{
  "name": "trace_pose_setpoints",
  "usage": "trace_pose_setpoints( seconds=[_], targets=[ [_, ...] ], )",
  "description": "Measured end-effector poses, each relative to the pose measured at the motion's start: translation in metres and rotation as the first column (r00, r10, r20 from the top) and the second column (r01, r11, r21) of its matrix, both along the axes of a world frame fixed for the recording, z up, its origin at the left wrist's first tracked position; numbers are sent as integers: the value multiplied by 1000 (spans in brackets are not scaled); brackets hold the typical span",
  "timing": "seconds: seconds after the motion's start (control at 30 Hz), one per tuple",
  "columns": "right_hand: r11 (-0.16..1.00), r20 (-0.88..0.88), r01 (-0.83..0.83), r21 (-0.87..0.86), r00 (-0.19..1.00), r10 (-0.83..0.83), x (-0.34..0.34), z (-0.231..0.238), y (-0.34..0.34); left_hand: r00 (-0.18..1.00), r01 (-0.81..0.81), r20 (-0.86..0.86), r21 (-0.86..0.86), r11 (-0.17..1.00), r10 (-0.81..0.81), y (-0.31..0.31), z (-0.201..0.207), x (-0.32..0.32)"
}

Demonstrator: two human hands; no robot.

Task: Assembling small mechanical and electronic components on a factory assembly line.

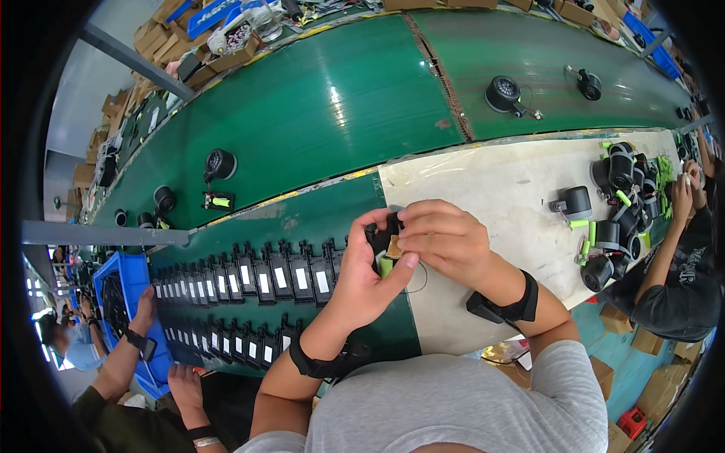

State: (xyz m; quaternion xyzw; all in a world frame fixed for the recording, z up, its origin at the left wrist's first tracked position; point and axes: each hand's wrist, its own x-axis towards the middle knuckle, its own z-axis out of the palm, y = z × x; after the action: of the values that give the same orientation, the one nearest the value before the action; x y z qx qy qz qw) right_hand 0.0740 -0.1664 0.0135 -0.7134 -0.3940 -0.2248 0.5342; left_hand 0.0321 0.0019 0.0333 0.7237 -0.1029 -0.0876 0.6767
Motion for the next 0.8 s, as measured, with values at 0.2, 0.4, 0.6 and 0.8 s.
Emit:
trace_pose_setpoints(
  seconds=[0.2,0.4,0.6,0.8],
  targets=[
    [999,-19,7,-50,1000,-8,-1,3,1,999,3,45,85,996,-7,2,4,-1],
    [998,-33,24,-59,999,-26,-1,4,3,994,4,104,133,991,-18,3,4,-1],
    [987,-14,146,-65,989,-148,-7,1,10,990,-84,121,114,990,70,-1,-5,-6],
    [978,-37,210,-3,977,-210,-12,1,16,973,-146,178,-1,989,144,-9,-6,-3]
  ],
)
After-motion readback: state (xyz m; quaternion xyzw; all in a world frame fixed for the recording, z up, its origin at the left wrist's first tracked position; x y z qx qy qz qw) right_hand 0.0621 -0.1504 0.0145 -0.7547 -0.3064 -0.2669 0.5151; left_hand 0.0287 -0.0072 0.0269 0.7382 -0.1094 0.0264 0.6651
